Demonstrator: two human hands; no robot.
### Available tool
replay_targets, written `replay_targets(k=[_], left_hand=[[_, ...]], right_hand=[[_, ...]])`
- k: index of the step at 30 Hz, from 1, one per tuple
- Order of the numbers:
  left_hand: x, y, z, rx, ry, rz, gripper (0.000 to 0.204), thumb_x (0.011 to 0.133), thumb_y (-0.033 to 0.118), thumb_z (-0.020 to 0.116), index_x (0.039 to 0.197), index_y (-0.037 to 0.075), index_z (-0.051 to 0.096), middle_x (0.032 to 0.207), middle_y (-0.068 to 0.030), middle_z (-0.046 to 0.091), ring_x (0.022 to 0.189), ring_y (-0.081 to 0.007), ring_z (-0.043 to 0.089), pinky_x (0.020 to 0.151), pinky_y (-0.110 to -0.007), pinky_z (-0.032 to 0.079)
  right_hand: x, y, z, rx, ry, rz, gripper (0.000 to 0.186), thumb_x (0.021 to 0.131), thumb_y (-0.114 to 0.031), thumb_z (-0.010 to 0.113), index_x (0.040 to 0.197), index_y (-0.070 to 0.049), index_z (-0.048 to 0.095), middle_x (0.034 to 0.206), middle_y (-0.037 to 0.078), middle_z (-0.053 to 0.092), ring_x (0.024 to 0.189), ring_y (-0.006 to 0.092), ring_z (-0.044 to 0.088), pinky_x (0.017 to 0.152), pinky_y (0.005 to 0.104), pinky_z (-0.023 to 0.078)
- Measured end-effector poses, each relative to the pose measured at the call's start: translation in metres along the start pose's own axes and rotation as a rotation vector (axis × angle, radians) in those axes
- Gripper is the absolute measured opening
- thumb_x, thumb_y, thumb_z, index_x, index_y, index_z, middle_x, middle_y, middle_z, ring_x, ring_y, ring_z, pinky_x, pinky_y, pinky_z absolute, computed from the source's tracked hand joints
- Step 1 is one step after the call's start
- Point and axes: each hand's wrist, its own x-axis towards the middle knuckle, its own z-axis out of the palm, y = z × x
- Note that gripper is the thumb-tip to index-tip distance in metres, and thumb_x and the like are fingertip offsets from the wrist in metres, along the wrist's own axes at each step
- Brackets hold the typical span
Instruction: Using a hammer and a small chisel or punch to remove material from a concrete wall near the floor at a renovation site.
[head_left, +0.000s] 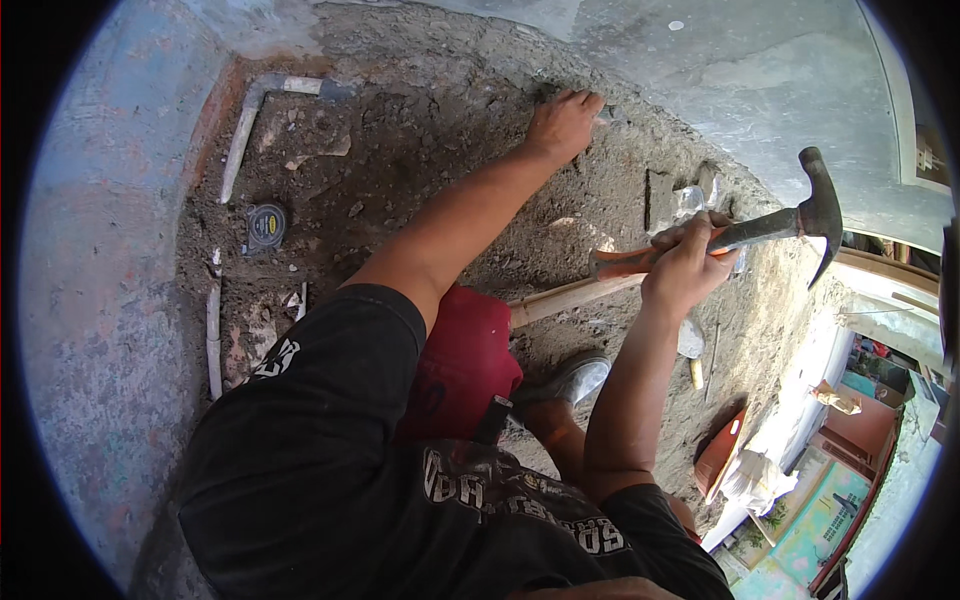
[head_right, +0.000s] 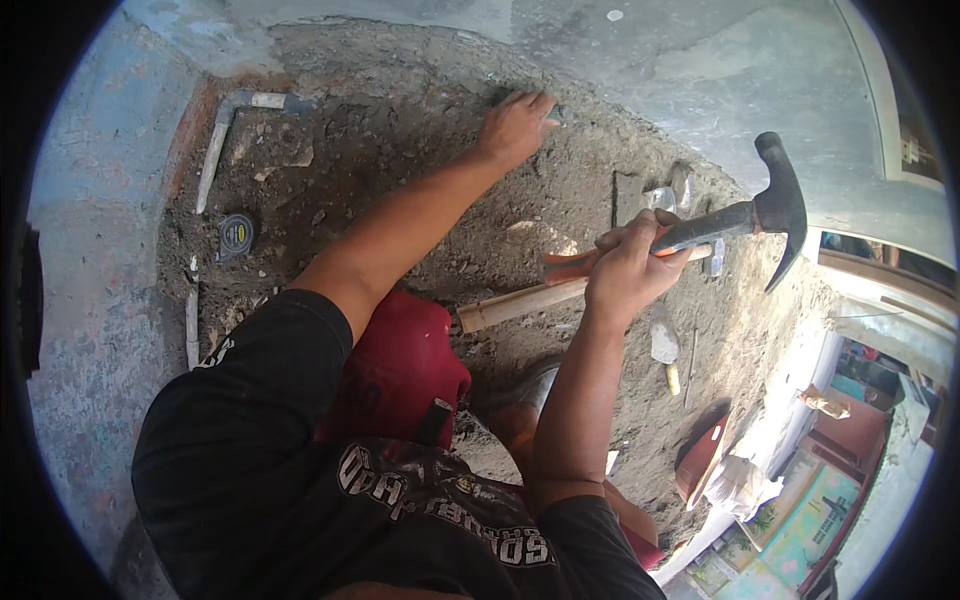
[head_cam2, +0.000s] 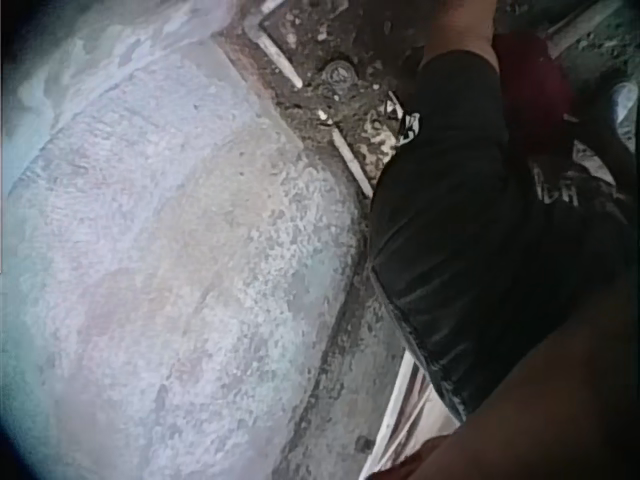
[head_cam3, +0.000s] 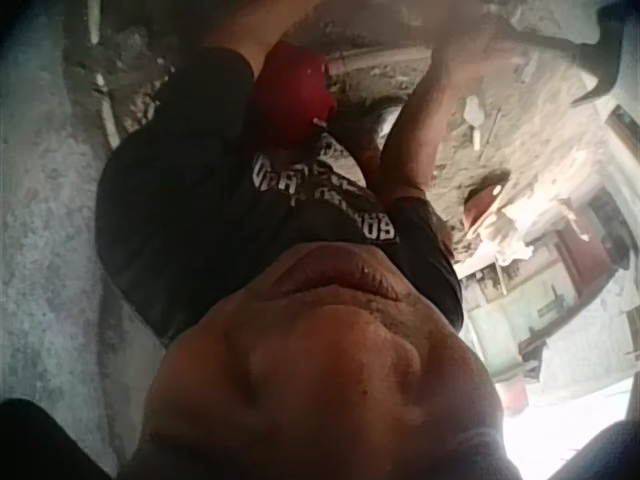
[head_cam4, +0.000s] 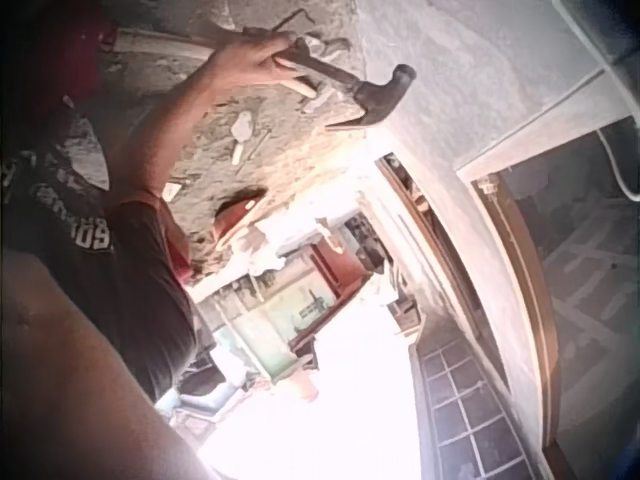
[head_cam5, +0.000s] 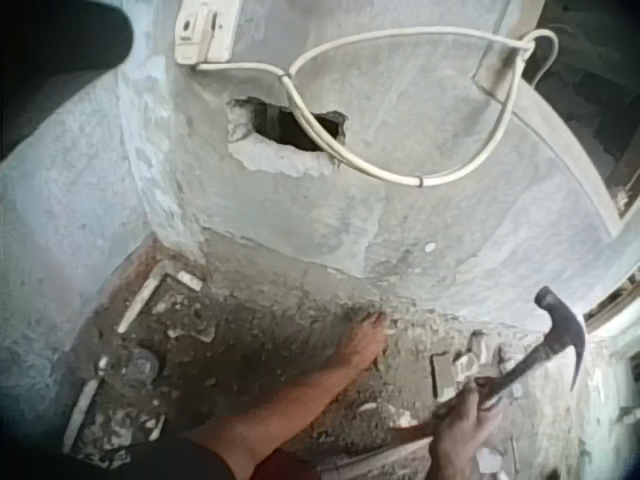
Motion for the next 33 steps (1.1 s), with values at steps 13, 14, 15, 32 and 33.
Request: replay_targets(k=[13,14,15,32,33], left_hand=[[0.002,0.008,0.007,-0.005,-0.016,0.014,0.033,0.091,0.026,0.065,0.117,0.007,0.058,0.116,-0.0144,0.064,0.109,-0.0348,0.06,0.09,-0.047,0.051],[-0.002,0.004,0.007,-0.032,-0.065,-0.043,0.033,0.091,0.024,0.064,0.118,0.007,0.058,0.118,-0.0149,0.063,0.11,-0.0354,0.059,0.091,-0.047,0.05],[-0.002,-0.006,0.01,-0.016,-0.043,-0.031,0.033,0.091,0.024,0.064,0.118,0.007,0.058,0.118,-0.0149,0.063,0.11,-0.0354,0.059,0.091,-0.047,0.05],[0.002,-0.001,-0.007,0.008,0.01,0.001,0.036,0.09,0.026,0.066,0.118,0.004,0.059,0.112,-0.018,0.065,0.106,-0.0374,0.061,0.09,-0.046,0.05],[0.004,0.005,-0.004,0.003,0.008,0.011,0.037,0.09,0.027,0.067,0.119,0.004,0.059,0.112,-0.0181,0.065,0.106,-0.0374,0.061,0.09,-0.046,0.05]], right_hand=[[0.003,0.07,-0.012,-0.427,-0.292,0.197,0.018,0.09,-0.012,0.059,0.101,0.001,0.055,0.074,0.01,0.06,0.059,0.0164,0.059,0.054,0.032,0.049],[0.006,0.081,-0.02,-0.427,-0.276,0.189,0.018,0.09,-0.012,0.059,0.101,0.001,0.055,0.074,0.01,0.06,0.059,0.0164,0.059,0.054,0.032,0.049],[0.009,0.086,-0.016,-0.492,-0.362,0.221,0.018,0.088,-0.013,0.061,0.098,0.001,0.057,0.075,0.01,0.06,0.061,0.0177,0.059,0.056,0.0336,0.049],[0.004,-0.006,-0.002,0.135,0.072,-0.003,0.004,0.092,-0.004,0.052,0.094,-0.002,0.049,0.058,0.005,0.054,0.044,0.0116,0.051,0.041,0.0256,0.044],[0.005,0.039,-0.007,-0.056,-0.064,0.016,0.012,0.087,-0.005,0.055,0.098,-0.003,0.049,0.066,0.012,0.058,0.055,0.0239,0.063,0.051,0.0337,0.051]])
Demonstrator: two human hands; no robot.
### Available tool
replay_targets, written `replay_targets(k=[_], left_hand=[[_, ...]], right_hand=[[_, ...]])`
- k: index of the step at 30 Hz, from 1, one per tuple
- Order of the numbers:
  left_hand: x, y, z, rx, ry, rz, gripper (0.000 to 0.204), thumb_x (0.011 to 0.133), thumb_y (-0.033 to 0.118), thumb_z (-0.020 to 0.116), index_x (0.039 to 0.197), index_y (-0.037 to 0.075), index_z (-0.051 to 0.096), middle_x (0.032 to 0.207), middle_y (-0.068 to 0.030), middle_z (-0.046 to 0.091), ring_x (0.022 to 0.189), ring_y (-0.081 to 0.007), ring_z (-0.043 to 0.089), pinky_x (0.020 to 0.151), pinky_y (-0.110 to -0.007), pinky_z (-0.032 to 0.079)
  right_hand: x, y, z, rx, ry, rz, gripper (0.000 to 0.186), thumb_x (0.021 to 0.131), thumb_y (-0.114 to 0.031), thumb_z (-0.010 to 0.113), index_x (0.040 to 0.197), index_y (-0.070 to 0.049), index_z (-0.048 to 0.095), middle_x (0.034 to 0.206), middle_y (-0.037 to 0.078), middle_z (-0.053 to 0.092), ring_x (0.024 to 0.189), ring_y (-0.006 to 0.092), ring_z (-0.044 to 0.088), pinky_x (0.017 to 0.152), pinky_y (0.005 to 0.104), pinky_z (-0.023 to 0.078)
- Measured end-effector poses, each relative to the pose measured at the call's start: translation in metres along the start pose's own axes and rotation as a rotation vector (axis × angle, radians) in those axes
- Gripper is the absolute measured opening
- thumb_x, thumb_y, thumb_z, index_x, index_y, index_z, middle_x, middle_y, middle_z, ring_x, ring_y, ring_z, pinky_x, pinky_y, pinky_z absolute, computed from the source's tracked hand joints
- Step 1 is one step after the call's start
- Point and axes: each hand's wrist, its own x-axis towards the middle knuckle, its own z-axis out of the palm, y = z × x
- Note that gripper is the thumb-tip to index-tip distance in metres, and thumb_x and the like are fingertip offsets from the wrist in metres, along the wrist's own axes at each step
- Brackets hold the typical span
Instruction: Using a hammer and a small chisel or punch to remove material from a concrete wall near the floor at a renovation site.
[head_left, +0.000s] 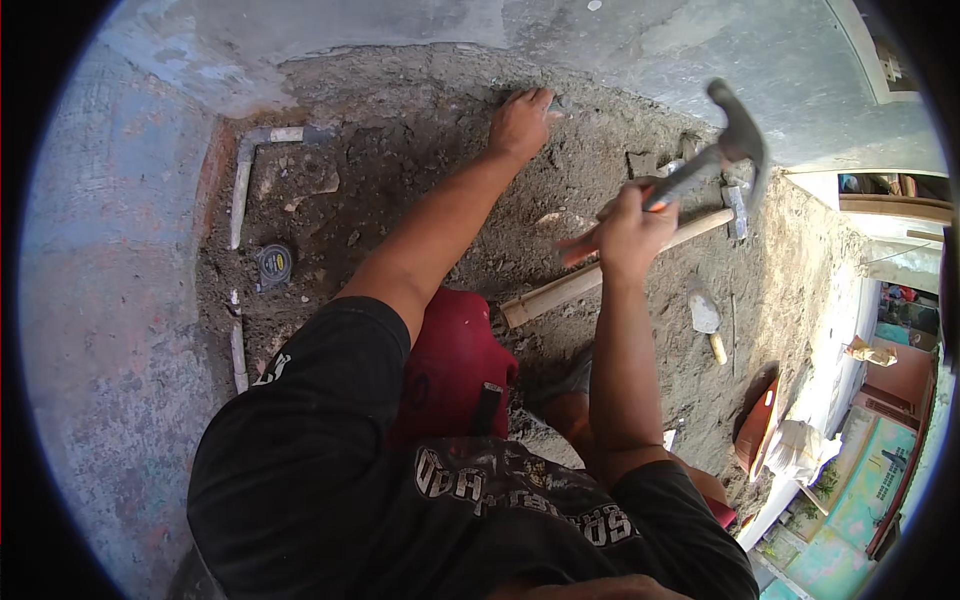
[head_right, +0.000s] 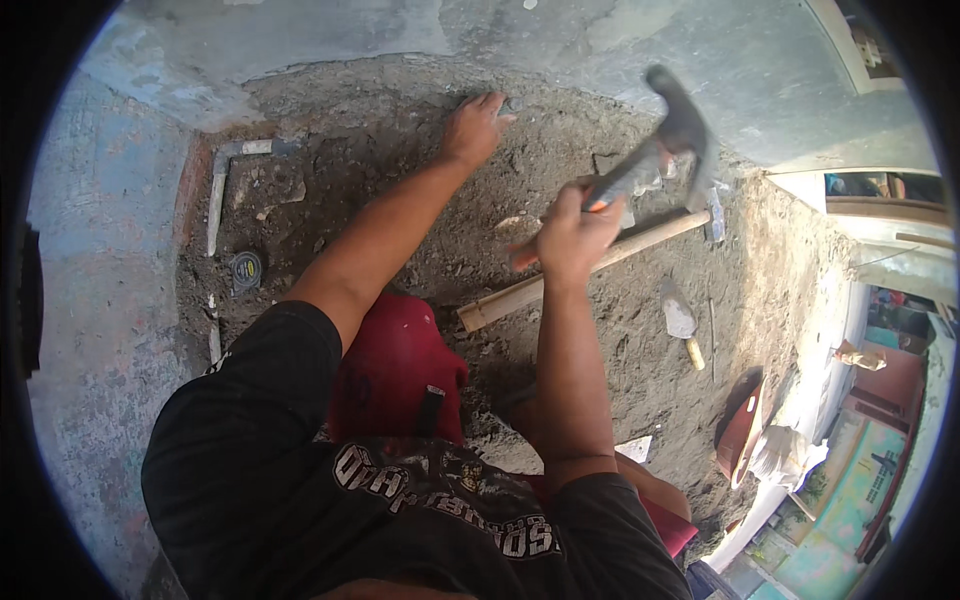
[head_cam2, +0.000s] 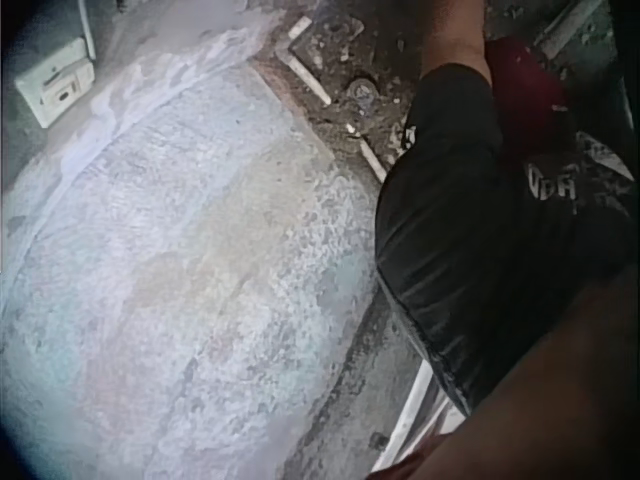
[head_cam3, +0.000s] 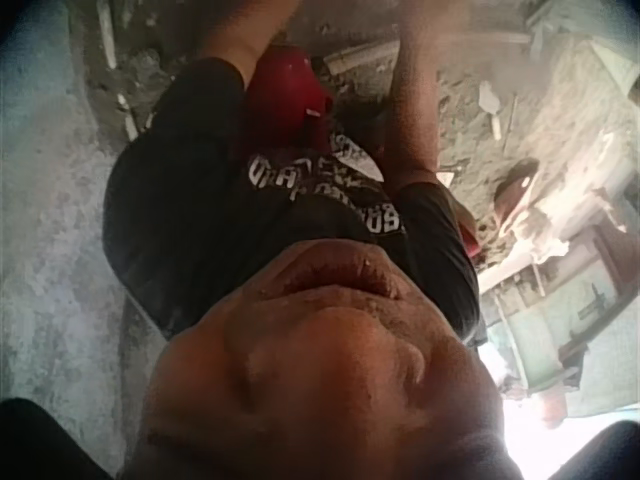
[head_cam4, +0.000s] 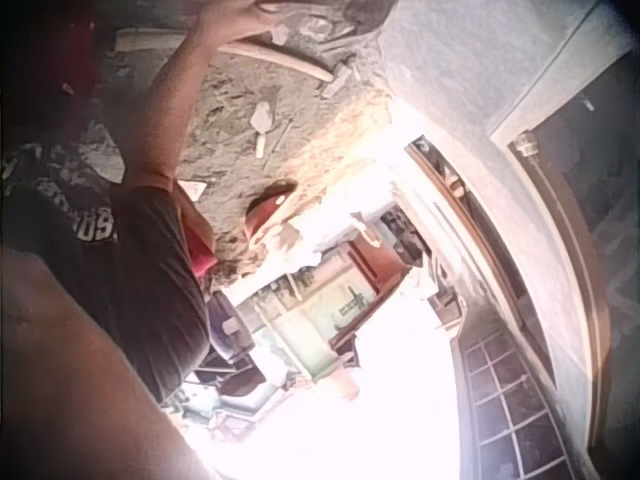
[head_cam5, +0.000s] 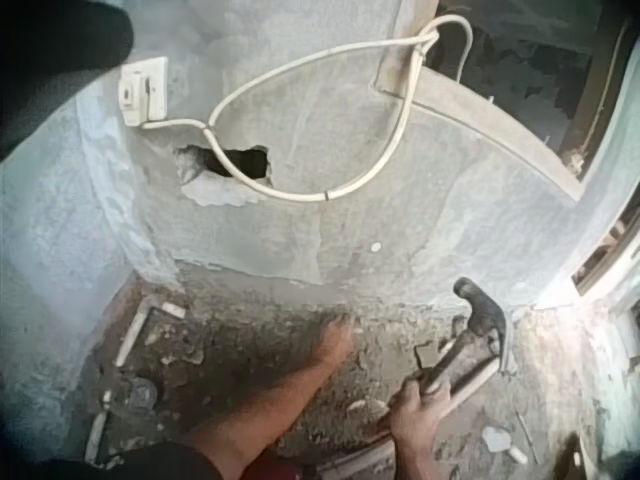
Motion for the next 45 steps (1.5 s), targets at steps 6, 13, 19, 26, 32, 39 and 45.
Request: replay_targets(k=[6,13,19,26,32,39,45], left_hand=[[-0.003,-0.014,0.003,-0.029,-0.057,-0.098,0.035,0.091,0.028,0.066,0.117,0.006,0.06,0.113,-0.016,0.066,0.105,-0.0353,0.062,0.088,-0.046,0.052],[-0.001,-0.009,0.0,-0.044,-0.091,-0.119,0.035,0.092,0.028,0.066,0.115,0.004,0.059,0.111,-0.0175,0.065,0.103,-0.0378,0.063,0.084,-0.049,0.052],[0.005,-0.004,-0.007,-0.02,-0.1,-0.119,0.049,0.09,0.033,0.068,0.128,0.002,0.058,0.124,-0.023,0.062,0.111,-0.0413,0.06,0.093,-0.048,0.05],[0.017,-0.034,-0.005,0.02,-0.068,-0.066,0.048,0.089,0.03,0.069,0.126,0.002,0.059,0.122,-0.0225,0.063,0.108,-0.0401,0.062,0.093,-0.045,0.051],[0.006,-0.002,-0.003,-0.019,-0.026,-0.048,0.042,0.089,0.029,0.07,0.12,0.004,0.06,0.116,-0.0203,0.065,0.103,-0.0415,0.062,0.088,-0.048,0.051],[-0.012,-0.02,-0.012,-0.006,-0.09,-0.082,0.036,0.089,0.028,0.068,0.117,0.005,0.06,0.108,-0.0171,0.067,0.098,-0.0401,0.063,0.082,-0.049,0.052],[-0.046,-0.037,-0.037,0.137,-0.16,0.087,0.028,0.087,0.018,0.07,0.11,0.006,0.061,0.11,-0.0143,0.065,0.104,-0.0357,0.062,0.084,-0.046,0.053]], right_hand=[[-0.001,-0.029,-0.012,-0.198,-0.192,0.15,0.022,0.091,-0.012,0.059,0.107,0.002,0.054,0.073,0.009,0.06,0.064,0.0188,0.062,0.061,0.0325,0.05],[0.001,0.068,0.003,-0.665,-0.38,0.051,0.015,0.085,-0.008,0.061,0.097,0.0,0.056,0.071,0.011,0.059,0.063,0.0188,0.059,0.058,0.0363,0.049],[0.008,-0.083,-0.007,0.27,0.027,-0.058,0.011,0.092,-0.008,0.057,0.1,-0.002,0.052,0.064,0.007,0.056,0.052,0.0131,0.055,0.054,0.0315,0.049],[0.03,0.029,0.009,-0.408,-0.318,-0.008,0.016,0.088,-0.01,0.06,0.099,-0.001,0.052,0.066,0.012,0.057,0.066,0.0208,0.062,0.063,0.0389,0.051],[0.007,-0.008,0.006,-0.009,0.04,-0.03,0.01,0.089,-0.008,0.055,0.093,-0.001,0.051,0.068,0.013,0.057,0.058,0.0227,0.065,0.055,0.0333,0.052],[0.005,-0.037,-0.01,0.125,-0.086,0.157,0.012,0.09,-0.006,0.058,0.099,-0.002,0.051,0.065,0.003,0.054,0.048,0.0084,0.05,0.043,0.0243,0.04],[0.0,-0.038,-0.035,0.223,0.038,0.045,0.014,0.091,-0.004,0.056,0.103,-0.001,0.049,0.061,0.007,0.054,0.043,0.013,0.051,0.036,0.0259,0.039]])
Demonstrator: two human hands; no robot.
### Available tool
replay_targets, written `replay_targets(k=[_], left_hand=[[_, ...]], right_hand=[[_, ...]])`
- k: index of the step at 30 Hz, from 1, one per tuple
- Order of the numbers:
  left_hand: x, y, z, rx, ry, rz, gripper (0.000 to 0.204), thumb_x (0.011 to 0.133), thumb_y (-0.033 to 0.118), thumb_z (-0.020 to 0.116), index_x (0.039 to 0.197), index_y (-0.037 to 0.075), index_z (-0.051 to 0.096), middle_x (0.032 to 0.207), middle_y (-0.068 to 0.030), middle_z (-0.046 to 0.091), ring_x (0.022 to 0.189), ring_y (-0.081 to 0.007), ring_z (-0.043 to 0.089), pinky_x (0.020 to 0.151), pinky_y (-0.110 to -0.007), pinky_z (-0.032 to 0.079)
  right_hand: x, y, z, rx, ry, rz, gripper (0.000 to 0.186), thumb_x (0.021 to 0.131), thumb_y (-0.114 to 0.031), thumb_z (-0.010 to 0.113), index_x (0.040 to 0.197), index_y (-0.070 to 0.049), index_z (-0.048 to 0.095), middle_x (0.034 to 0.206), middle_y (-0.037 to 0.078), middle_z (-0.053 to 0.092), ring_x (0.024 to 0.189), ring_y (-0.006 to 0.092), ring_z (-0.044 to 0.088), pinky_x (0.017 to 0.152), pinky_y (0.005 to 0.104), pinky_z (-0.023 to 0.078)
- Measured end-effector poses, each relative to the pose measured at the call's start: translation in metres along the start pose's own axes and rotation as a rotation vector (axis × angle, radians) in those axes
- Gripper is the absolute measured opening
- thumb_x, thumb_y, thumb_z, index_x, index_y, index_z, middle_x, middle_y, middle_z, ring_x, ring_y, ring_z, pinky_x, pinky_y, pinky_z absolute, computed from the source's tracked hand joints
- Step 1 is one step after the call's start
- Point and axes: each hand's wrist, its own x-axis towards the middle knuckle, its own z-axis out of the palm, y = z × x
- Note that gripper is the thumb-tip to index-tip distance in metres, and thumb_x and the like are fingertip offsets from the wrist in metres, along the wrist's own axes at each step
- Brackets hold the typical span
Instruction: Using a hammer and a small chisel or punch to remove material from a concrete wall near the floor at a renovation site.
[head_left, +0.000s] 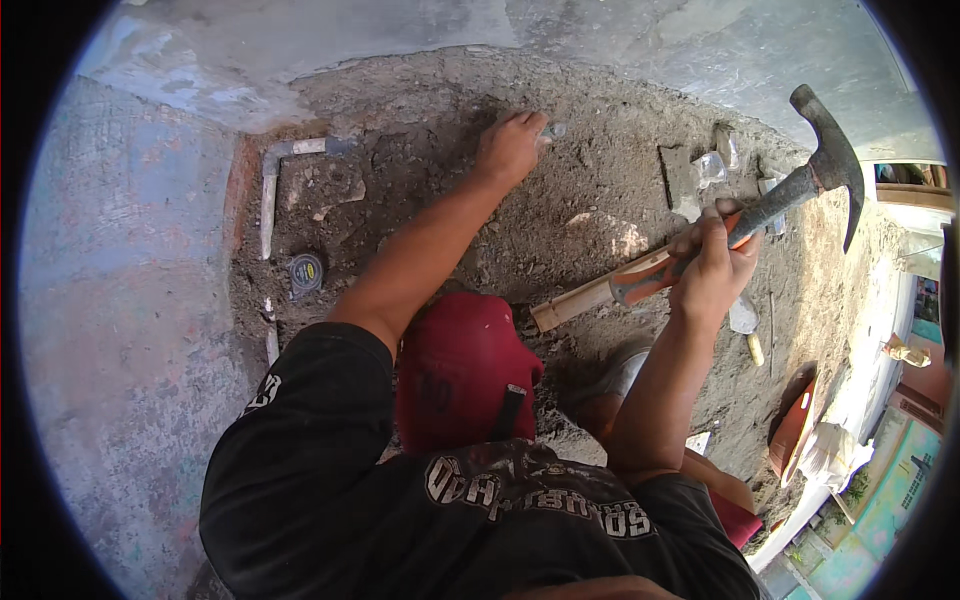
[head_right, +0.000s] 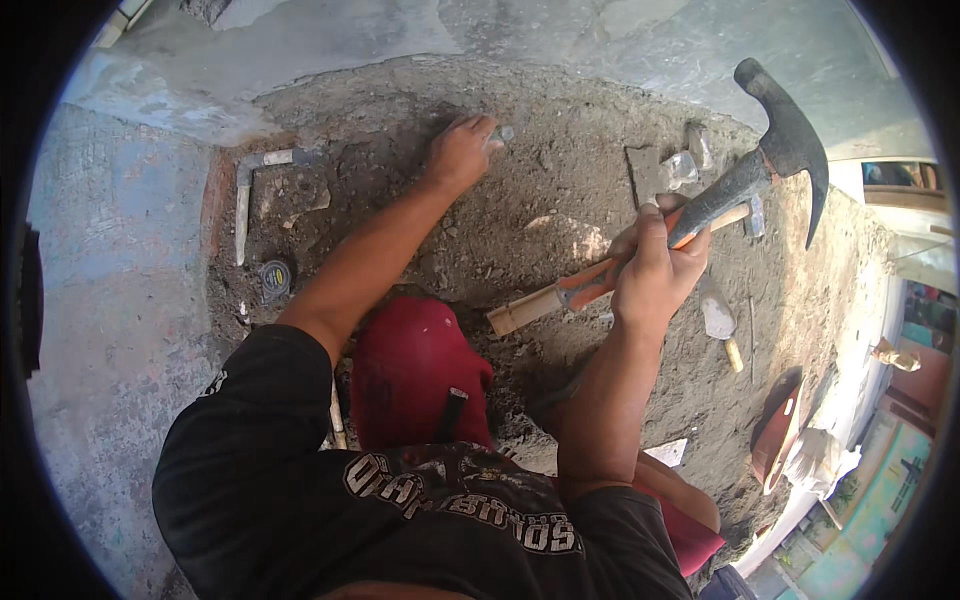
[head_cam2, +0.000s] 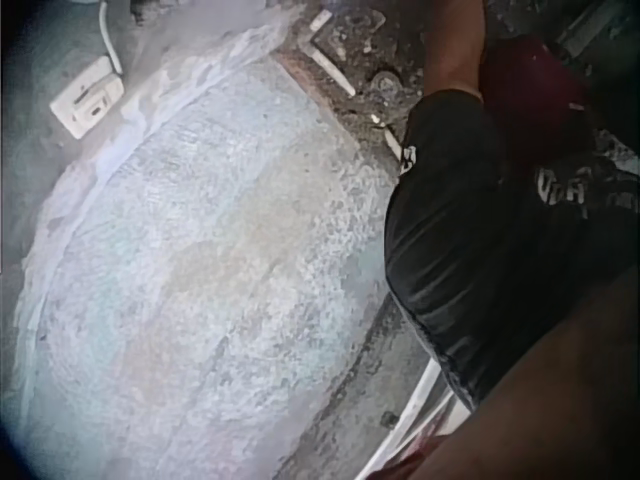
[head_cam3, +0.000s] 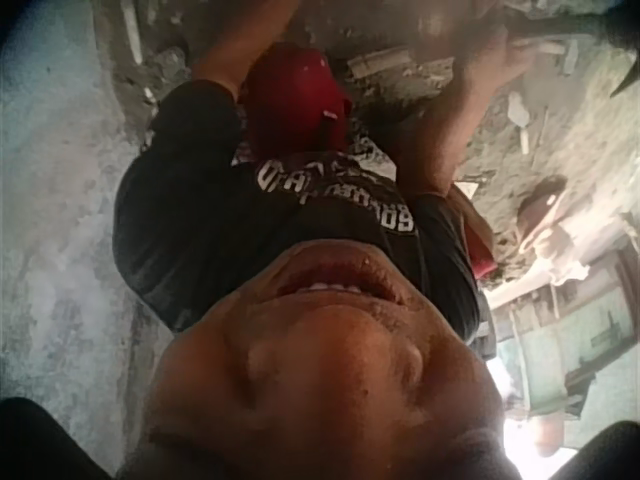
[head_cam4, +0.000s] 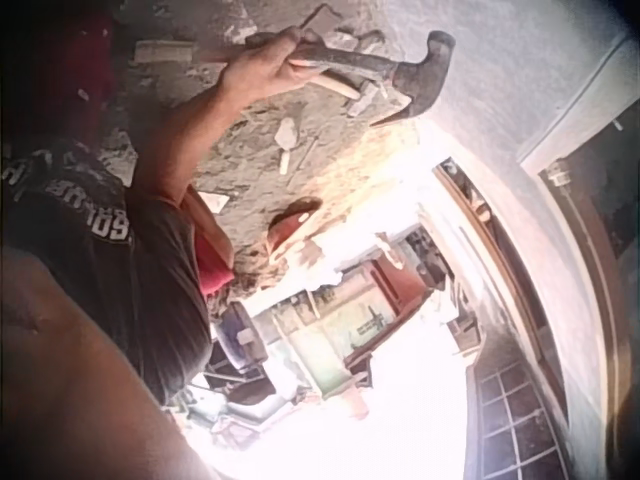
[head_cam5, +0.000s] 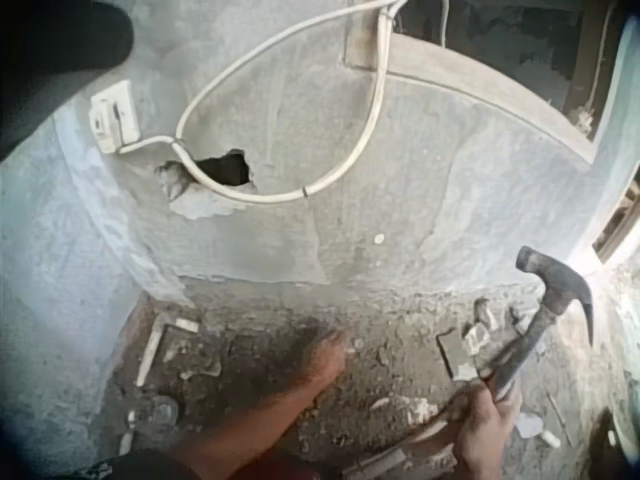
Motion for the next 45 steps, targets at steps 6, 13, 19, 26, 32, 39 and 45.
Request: replay_targets(k=[6,13,19,26,32,39,45], left_hand=[[-0.036,0.03,-0.009,-0.188,0.006,0.215,0.029,0.08,0.01,0.072,0.106,0.012,0.061,0.106,-0.007,0.062,0.106,-0.027,0.061,0.084,-0.039,0.056],[0.024,0.065,0.039,-0.067,-0.055,0.281,0.031,0.086,0.008,0.062,0.116,0.012,0.058,0.111,-0.0077,0.059,0.107,-0.0265,0.06,0.082,-0.038,0.059],[0.046,0.067,0.052,0.094,-0.15,0.131,0.031,0.09,0.008,0.054,0.121,0.011,0.055,0.114,-0.0097,0.058,0.11,-0.0271,0.058,0.083,-0.036,0.06],[0.062,0.072,0.047,0.011,-0.05,-0.025,0.031,0.09,0.01,0.053,0.122,0.009,0.053,0.115,-0.0098,0.061,0.11,-0.031,0.06,0.083,-0.041,0.058],[0.057,0.063,0.049,-0.048,-0.056,-0.059,0.032,0.09,0.01,0.052,0.123,0.009,0.053,0.119,-0.0097,0.062,0.111,-0.0334,0.06,0.087,-0.043,0.056],[0.068,0.07,0.045,0.002,-0.05,-0.028,0.035,0.092,0.009,0.048,0.126,0.008,0.052,0.12,-0.0094,0.062,0.111,-0.0309,0.06,0.09,-0.04,0.056],[0.062,0.05,0.061,-0.026,-0.046,-0.128,0.035,0.091,0.015,0.057,0.126,0.01,0.055,0.125,-0.0099,0.062,0.115,-0.0339,0.057,0.095,-0.047,0.05]], right_hand=[[-0.024,0.023,-0.026,0.083,0.104,0.152,0.019,0.09,-0.003,0.055,0.107,-0.001,0.048,0.065,0.005,0.05,0.045,0.0133,0.049,0.042,0.0268,0.042],[-0.033,0.019,-0.032,0.038,0.087,0.202,0.021,0.09,-0.006,0.055,0.109,-0.002,0.047,0.064,0.003,0.047,0.046,0.0133,0.048,0.042,0.0273,0.043],[-0.036,0.024,-0.04,0.032,0.063,0.188,0.021,0.091,-0.008,0.056,0.11,-0.003,0.047,0.067,0.002,0.047,0.047,0.0123,0.048,0.042,0.0266,0.043],[-0.017,0.024,-0.014,-0.095,0.078,0.097,0.015,0.1,-0.015,0.053,0.104,-0.003,0.046,0.064,0.003,0.048,0.046,0.0107,0.048,0.04,0.0251,0.042],[0.003,0.093,-0.005,-0.503,-0.283,0.315,0.015,0.097,-0.015,0.058,0.1,-0.003,0.05,0.062,0.0,0.049,0.045,0.0091,0.047,0.041,0.0256,0.039],[0.001,0.041,0.006,-0.125,0.064,-0.059,0.013,0.099,-0.013,0.055,0.102,-0.003,0.048,0.061,0.004,0.051,0.045,0.0099,0.049,0.04,0.0251,0.041],[0.016,0.049,0.001,-0.409,-0.21,0.286,0.017,0.096,-0.015,0.058,0.105,-0.002,0.053,0.069,0.005,0.058,0.051,0.0109,0.053,0.047,0.0263,0.044]])
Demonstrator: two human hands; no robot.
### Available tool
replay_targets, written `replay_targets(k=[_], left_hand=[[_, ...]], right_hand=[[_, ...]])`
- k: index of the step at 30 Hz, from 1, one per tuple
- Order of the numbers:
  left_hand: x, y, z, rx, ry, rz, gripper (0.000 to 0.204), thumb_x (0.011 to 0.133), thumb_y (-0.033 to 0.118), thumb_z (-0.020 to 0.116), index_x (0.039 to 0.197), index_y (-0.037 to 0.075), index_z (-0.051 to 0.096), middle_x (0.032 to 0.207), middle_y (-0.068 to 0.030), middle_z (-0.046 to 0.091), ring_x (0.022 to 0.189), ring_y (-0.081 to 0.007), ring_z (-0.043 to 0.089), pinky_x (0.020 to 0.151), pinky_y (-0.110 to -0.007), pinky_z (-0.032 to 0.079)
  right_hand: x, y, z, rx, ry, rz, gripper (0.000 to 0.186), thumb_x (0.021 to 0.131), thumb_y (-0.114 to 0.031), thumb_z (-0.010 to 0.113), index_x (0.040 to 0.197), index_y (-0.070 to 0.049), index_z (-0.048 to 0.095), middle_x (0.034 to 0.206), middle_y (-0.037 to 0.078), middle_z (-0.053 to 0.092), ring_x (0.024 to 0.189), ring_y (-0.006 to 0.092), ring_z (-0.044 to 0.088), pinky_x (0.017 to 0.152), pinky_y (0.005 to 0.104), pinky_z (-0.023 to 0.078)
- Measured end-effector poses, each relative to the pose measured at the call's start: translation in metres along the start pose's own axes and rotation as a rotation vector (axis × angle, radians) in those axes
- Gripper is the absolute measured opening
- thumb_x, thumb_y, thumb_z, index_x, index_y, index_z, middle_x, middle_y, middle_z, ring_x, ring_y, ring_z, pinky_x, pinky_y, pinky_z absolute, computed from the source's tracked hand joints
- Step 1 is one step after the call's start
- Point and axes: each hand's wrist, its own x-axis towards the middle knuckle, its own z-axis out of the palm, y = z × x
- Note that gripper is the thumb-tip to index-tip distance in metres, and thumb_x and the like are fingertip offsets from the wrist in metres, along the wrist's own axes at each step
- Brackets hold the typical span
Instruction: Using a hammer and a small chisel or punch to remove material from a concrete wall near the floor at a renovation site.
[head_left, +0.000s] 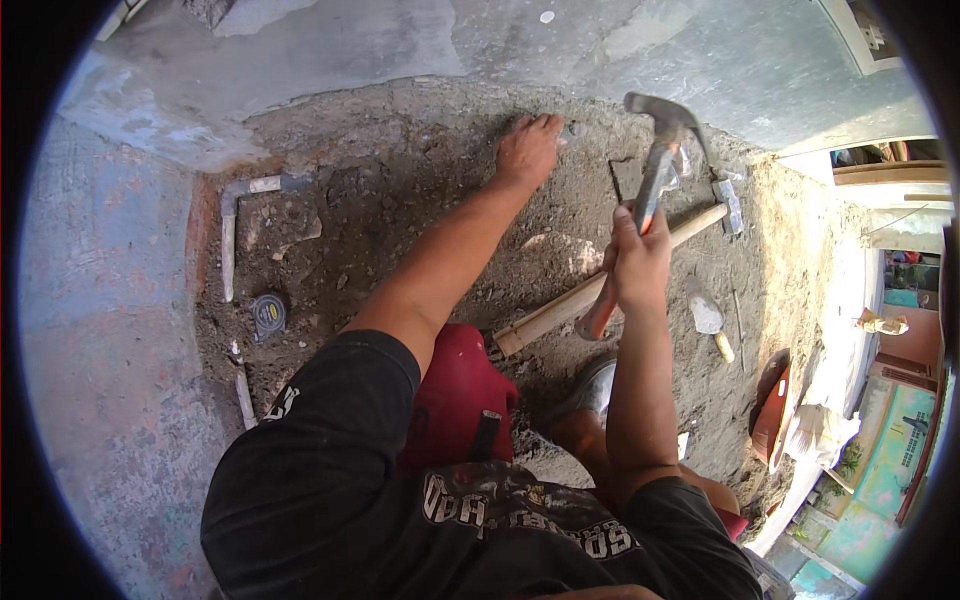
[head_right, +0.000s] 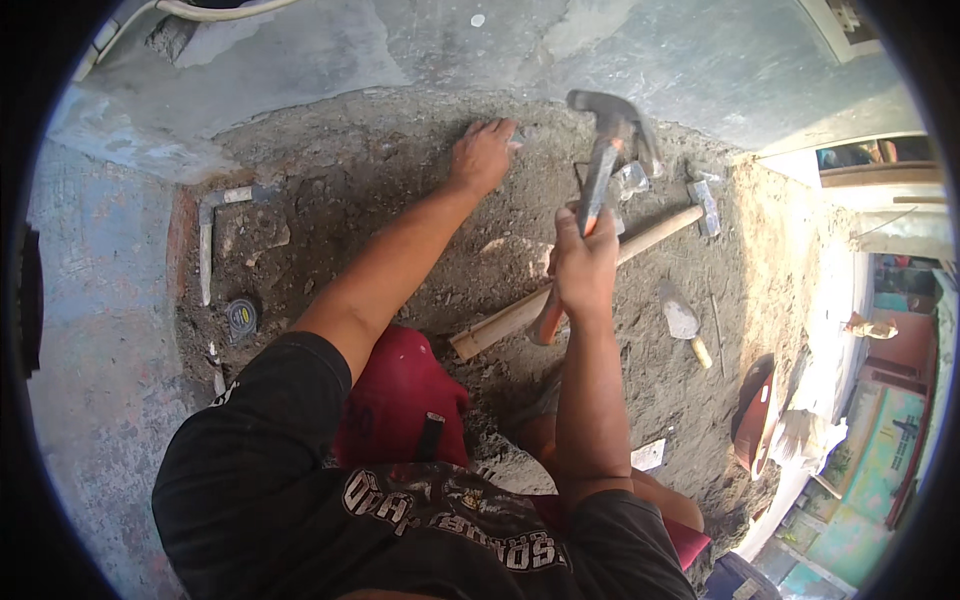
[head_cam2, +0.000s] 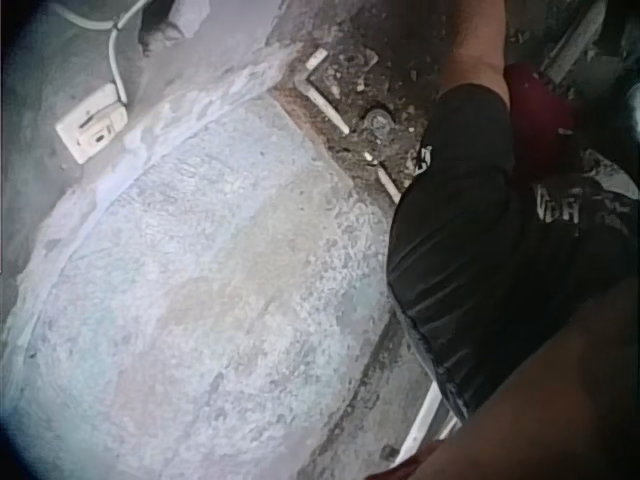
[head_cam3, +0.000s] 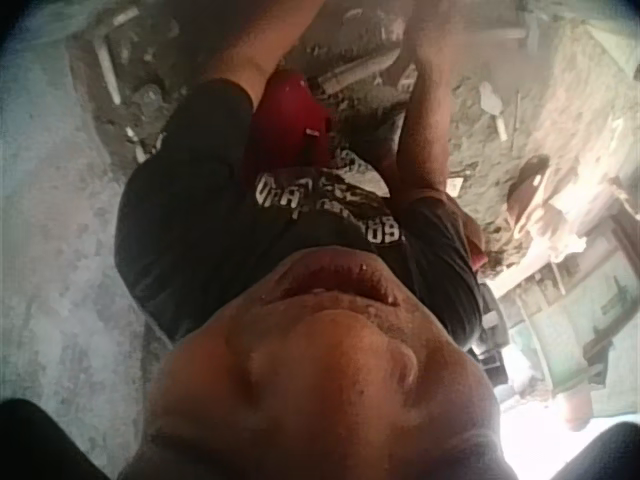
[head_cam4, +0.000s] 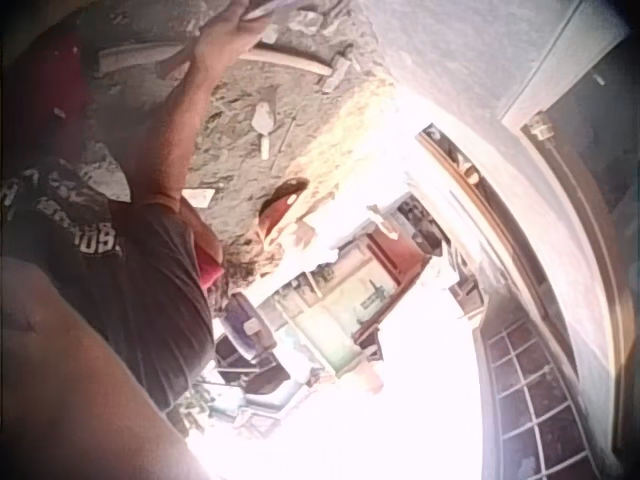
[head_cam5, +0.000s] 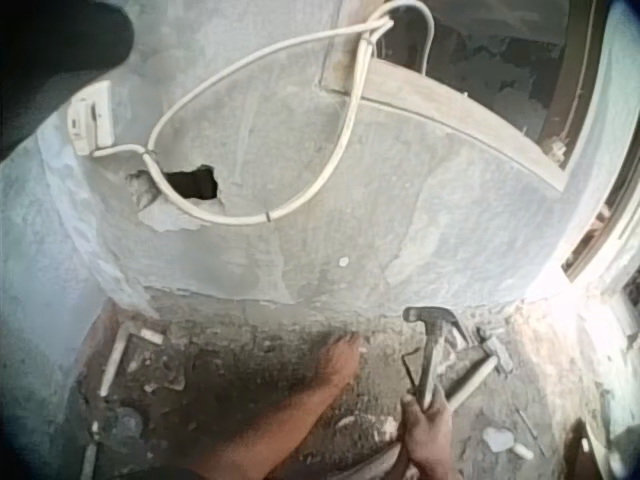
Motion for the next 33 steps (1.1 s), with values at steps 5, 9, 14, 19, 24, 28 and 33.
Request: replay_targets(k=[5,9,14,19,24,28,33], left_hand=[[0.006,0.022,-0.013,-0.019,-0.025,0.067,0.038,0.092,0.022,0.06,0.128,0.01,0.055,0.127,-0.0104,0.062,0.117,-0.0342,0.056,0.096,-0.047,0.049],[0.0,0.0,-0.01,0.015,-0.059,-0.013,0.04,0.092,0.027,0.062,0.127,0.008,0.056,0.126,-0.012,0.062,0.116,-0.0351,0.057,0.096,-0.046,0.048],[0.01,0.015,-0.021,-0.003,0.013,0.065,0.039,0.092,0.028,0.062,0.124,0.006,0.057,0.124,-0.0146,0.063,0.113,-0.0368,0.058,0.096,-0.046,0.048],[0.004,-0.004,-0.011,-0.01,-0.012,0.001,0.038,0.093,0.027,0.062,0.124,0.005,0.057,0.122,-0.015,0.063,0.111,-0.0381,0.059,0.093,-0.047,0.049],[0.017,0.011,-0.019,-0.041,0.007,0.05,0.038,0.093,0.026,0.062,0.125,0.005,0.056,0.123,-0.0157,0.062,0.113,-0.0384,0.058,0.094,-0.047,0.049],[0.008,0.013,-0.014,-0.053,0.024,0.062,0.038,0.093,0.027,0.061,0.123,0.004,0.056,0.122,-0.0161,0.062,0.114,-0.0382,0.057,0.094,-0.047,0.048],[0.006,0.015,-0.022,-0.019,-0.058,0.073,0.038,0.093,0.027,0.061,0.122,0.004,0.056,0.122,-0.016,0.062,0.113,-0.0377,0.057,0.094,-0.046,0.048]], right_hand=[[-0.016,-0.02,-0.008,0.135,0.27,-0.213,0.017,0.096,-0.014,0.057,0.105,-0.001,0.052,0.07,0.01,0.059,0.058,0.0158,0.059,0.052,0.0313,0.049],[0.015,0.044,0.01,-0.279,-0.085,-0.108,0.032,0.09,-0.018,0.061,0.114,0.002,0.054,0.075,0.012,0.061,0.066,0.0188,0.061,0.06,0.0368,0.049],[-0.027,-0.07,-0.019,0.556,0.326,-0.212,0.016,0.094,-0.009,0.053,0.107,-0.001,0.049,0.064,0.003,0.052,0.053,0.0104,0.055,0.046,0.0237,0.043],[0.007,0.053,0.014,-0.235,-0.108,0.031,0.024,0.085,-0.015,0.062,0.1,0.003,0.058,0.081,0.02,0.064,0.079,0.0325,0.065,0.078,0.0408,0.049],[-0.025,-0.063,-0.015,0.432,0.355,-0.158,0.015,0.091,-0.005,0.054,0.104,-0.001,0.048,0.066,0.003,0.053,0.048,0.0101,0.051,0.043,0.025,0.041],[0.015,0.028,0.013,-0.259,-0.101,0.098,0.021,0.085,-0.015,0.061,0.097,0.002,0.058,0.079,0.016,0.064,0.078,0.0294,0.065,0.075,0.0404,0.05],[-0.016,-0.02,-0.014,0.144,0.17,-0.023,0.019,0.088,-0.011,0.058,0.103,0.0,0.054,0.071,0.009,0.059,0.055,0.0161,0.057,0.055,0.0317,0.047]])
